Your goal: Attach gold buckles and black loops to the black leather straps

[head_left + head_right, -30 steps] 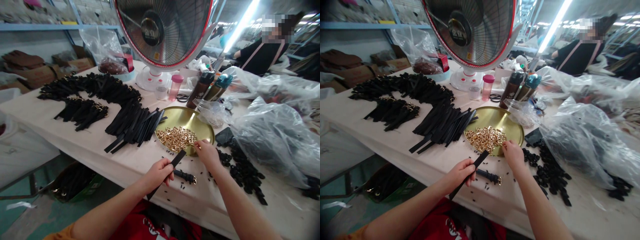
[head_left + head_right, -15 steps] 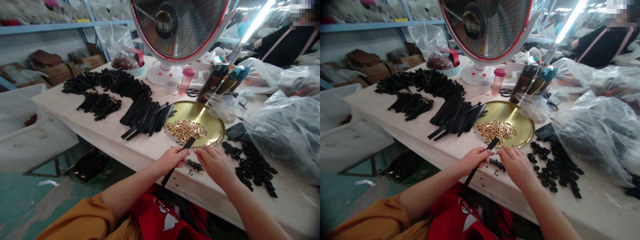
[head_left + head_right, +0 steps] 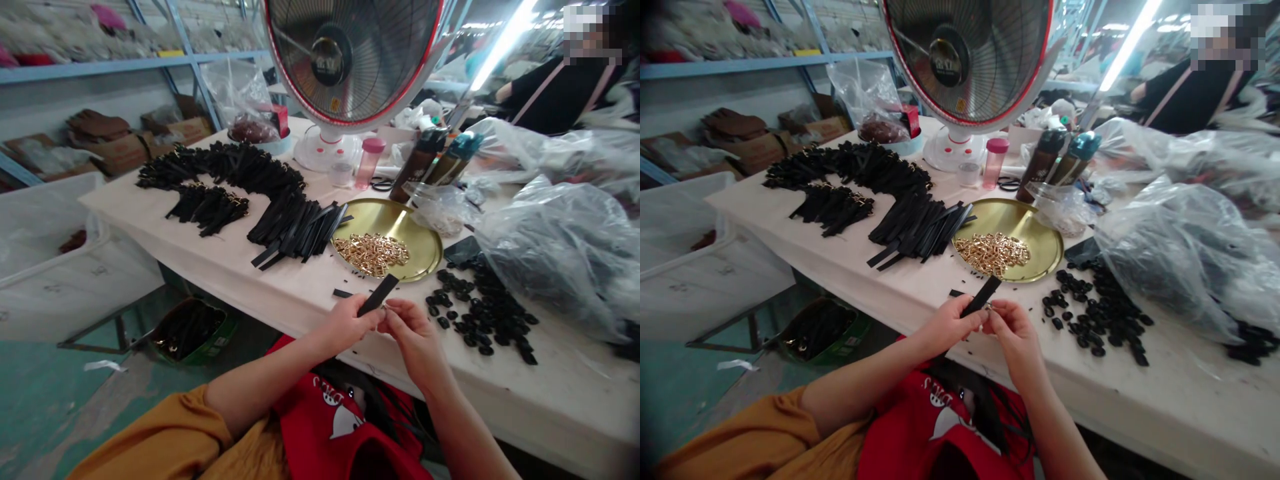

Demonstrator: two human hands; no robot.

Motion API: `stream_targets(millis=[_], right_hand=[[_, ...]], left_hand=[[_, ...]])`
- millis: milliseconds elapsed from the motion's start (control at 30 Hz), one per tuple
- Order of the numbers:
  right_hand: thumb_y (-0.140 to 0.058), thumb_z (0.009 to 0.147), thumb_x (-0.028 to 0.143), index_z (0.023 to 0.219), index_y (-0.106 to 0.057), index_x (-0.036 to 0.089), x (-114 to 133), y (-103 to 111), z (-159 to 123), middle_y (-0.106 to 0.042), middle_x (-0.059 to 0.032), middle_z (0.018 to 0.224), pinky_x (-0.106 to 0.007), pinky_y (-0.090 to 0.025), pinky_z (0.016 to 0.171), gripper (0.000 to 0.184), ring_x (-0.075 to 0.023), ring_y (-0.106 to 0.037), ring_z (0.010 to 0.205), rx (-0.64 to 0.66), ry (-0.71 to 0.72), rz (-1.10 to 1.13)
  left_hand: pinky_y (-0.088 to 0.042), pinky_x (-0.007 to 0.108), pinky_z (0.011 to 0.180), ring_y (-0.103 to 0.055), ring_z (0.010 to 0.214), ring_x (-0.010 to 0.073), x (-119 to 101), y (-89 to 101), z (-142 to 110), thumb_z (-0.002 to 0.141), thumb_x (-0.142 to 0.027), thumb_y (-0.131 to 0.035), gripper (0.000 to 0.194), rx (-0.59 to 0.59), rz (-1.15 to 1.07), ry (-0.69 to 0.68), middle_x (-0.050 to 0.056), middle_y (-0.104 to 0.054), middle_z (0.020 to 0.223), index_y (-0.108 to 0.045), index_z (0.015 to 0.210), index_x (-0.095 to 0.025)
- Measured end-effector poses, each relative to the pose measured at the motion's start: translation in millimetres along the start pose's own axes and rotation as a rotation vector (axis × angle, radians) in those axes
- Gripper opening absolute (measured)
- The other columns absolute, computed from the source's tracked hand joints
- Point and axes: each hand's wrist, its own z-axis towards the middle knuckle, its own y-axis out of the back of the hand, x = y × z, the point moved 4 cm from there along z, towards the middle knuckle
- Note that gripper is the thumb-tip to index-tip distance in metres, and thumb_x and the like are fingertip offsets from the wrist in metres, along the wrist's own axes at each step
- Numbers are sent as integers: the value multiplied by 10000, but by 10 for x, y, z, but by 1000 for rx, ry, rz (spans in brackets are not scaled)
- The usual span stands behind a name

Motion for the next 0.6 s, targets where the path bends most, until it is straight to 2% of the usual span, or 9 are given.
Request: stream_targets(millis=[100,200,300,433,500,600], right_hand=[[-711,653,309,854,-619,226,-33,82,21,-608,31,729,-217,-494,578,236,-71,-551,570,-65,-70,207],[-742,608,276,824,-654,231,-50,181,58,-608,29,754,-188,-512,572,238,-57,-549,565,-127,-112,321],[-743,601,288,832,-671,229,-98,188,62,-617,14,757,-194,-524,533,250,-64,-541,528,-92,-175,329],[-743,601,304,857,-675,220,-221,98,-32,-597,25,673,-206,-520,521,277,-74,-537,517,-52,-296,321],[-735,616,309,858,-667,219,-269,30,-98,-600,28,679,-211,-509,553,267,-80,-542,553,-43,-292,283],[-687,682,318,846,-635,210,-294,-57,-180,-594,25,689,-226,-479,608,204,-97,-533,612,-41,-167,135]], left_hand=[[-304,180,440,-376,451,58,37,33,-56,849,-438,-350,325,36,88,8,-35,-477,612,-488,841,-144],[-314,180,488,-402,500,73,71,79,-128,863,-400,-336,315,93,248,-2,-34,-486,598,-523,833,-148],[-330,185,539,-445,569,92,59,96,-177,867,-382,-333,323,148,396,-47,-23,-509,619,-549,790,-154],[-354,205,608,-498,660,126,3,93,-162,857,-331,-362,280,153,557,-121,6,-563,686,-576,799,-159],[-374,219,664,-519,727,138,-2,66,-141,847,-295,-374,244,151,534,-144,20,-594,772,-578,846,-161],[-395,225,695,-525,777,134,46,21,-118,806,-256,-423,182,121,377,-97,19,-597,847,-540,907,-160]])
